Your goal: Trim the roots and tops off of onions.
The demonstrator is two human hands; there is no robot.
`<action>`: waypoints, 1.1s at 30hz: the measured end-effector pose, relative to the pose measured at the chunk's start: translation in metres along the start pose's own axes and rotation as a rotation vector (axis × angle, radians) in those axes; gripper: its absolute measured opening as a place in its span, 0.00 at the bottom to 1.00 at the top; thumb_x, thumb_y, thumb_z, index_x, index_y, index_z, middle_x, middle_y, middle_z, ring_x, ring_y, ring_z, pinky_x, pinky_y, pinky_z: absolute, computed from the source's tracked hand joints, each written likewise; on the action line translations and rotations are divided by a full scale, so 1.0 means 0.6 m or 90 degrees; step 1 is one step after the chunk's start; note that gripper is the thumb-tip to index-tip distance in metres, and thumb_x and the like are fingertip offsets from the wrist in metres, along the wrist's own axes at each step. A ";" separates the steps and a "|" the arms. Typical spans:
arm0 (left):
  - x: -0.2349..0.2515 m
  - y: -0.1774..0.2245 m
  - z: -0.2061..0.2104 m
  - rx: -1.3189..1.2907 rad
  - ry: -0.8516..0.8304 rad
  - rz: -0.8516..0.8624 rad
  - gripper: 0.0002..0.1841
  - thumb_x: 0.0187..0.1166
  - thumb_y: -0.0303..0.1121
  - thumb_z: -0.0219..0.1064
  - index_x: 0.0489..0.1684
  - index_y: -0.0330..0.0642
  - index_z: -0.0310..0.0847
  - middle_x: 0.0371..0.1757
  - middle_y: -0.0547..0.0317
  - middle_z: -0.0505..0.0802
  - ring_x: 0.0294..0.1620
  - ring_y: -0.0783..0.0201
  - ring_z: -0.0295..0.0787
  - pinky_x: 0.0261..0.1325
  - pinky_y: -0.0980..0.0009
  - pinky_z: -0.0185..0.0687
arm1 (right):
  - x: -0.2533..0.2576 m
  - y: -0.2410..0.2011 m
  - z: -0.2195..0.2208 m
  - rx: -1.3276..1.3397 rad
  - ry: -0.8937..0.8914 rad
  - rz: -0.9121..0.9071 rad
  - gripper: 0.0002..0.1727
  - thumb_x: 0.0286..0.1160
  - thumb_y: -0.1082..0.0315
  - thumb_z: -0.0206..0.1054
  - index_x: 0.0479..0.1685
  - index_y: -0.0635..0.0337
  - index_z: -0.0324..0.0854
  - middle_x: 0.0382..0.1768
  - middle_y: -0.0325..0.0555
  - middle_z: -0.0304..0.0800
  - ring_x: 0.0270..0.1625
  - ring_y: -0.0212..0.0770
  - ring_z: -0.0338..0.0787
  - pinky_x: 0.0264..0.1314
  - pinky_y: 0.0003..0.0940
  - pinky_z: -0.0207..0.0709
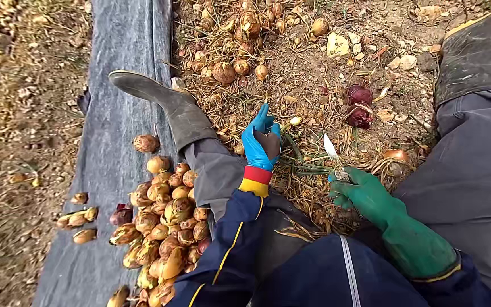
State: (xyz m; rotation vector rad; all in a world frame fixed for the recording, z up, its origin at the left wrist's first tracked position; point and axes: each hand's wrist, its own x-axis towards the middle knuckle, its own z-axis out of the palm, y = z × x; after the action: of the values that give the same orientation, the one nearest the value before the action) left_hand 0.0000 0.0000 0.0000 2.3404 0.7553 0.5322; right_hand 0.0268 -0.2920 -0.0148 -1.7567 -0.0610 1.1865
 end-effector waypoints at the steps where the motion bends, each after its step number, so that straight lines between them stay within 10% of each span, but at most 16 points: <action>1: 0.032 0.003 0.043 0.074 -0.067 0.003 0.33 0.76 0.38 0.69 0.86 0.52 0.71 0.59 0.63 0.95 0.58 0.67 0.93 0.66 0.60 0.88 | 0.000 0.006 -0.005 0.018 0.010 -0.005 0.22 0.82 0.55 0.70 0.71 0.50 0.77 0.41 0.41 0.98 0.35 0.42 0.98 0.39 0.39 0.95; 5: 0.102 -0.020 0.149 0.293 -0.284 0.021 0.37 0.65 0.44 0.74 0.81 0.49 0.75 0.62 0.48 0.93 0.63 0.45 0.90 0.65 0.36 0.83 | -0.005 0.006 -0.023 0.105 0.068 -0.009 0.19 0.83 0.58 0.71 0.68 0.51 0.81 0.39 0.44 0.98 0.35 0.44 0.98 0.39 0.39 0.95; 11: 0.050 0.069 0.077 -0.131 -0.252 -0.257 0.37 0.65 0.23 0.80 0.81 0.44 0.73 0.54 0.52 0.95 0.52 0.59 0.94 0.60 0.59 0.90 | 0.003 0.001 -0.041 0.134 0.095 -0.019 0.18 0.83 0.58 0.70 0.66 0.51 0.80 0.40 0.42 0.98 0.36 0.42 0.98 0.40 0.39 0.95; 17: -0.042 0.026 0.003 -0.457 -0.274 -0.221 0.31 0.78 0.27 0.71 0.84 0.40 0.70 0.59 0.44 0.94 0.55 0.53 0.94 0.60 0.57 0.91 | 0.012 -0.007 -0.018 0.068 0.060 -0.035 0.21 0.85 0.50 0.67 0.70 0.49 0.79 0.39 0.39 0.98 0.31 0.41 0.96 0.35 0.37 0.94; 23: -0.132 0.080 0.011 -0.417 -0.399 -0.090 0.33 0.71 0.22 0.76 0.81 0.43 0.76 0.53 0.48 0.97 0.50 0.53 0.97 0.57 0.57 0.95 | -0.006 -0.027 -0.006 0.020 0.058 0.002 0.42 0.70 0.20 0.57 0.62 0.47 0.85 0.31 0.43 0.96 0.25 0.44 0.93 0.28 0.42 0.90; 30: -0.188 0.105 0.018 -0.180 -0.420 -0.034 0.27 0.65 0.35 0.83 0.67 0.54 0.86 0.47 0.68 0.96 0.44 0.70 0.94 0.49 0.63 0.95 | -0.018 -0.028 0.004 -0.029 0.020 0.059 0.42 0.74 0.20 0.52 0.44 0.51 0.87 0.23 0.46 0.91 0.18 0.44 0.88 0.21 0.41 0.85; 33: -0.169 0.095 0.012 0.060 -0.307 0.124 0.29 0.72 0.40 0.74 0.77 0.58 0.82 0.63 0.66 0.94 0.64 0.66 0.90 0.69 0.55 0.85 | -0.027 -0.032 0.000 0.111 -0.046 0.026 0.41 0.79 0.24 0.52 0.42 0.56 0.89 0.19 0.47 0.85 0.13 0.41 0.80 0.14 0.37 0.79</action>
State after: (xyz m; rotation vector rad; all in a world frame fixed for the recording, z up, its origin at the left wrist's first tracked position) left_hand -0.0512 -0.1039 0.0140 2.5013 0.3346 -0.0005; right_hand 0.0269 -0.2905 0.0102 -1.5693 0.0355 1.2462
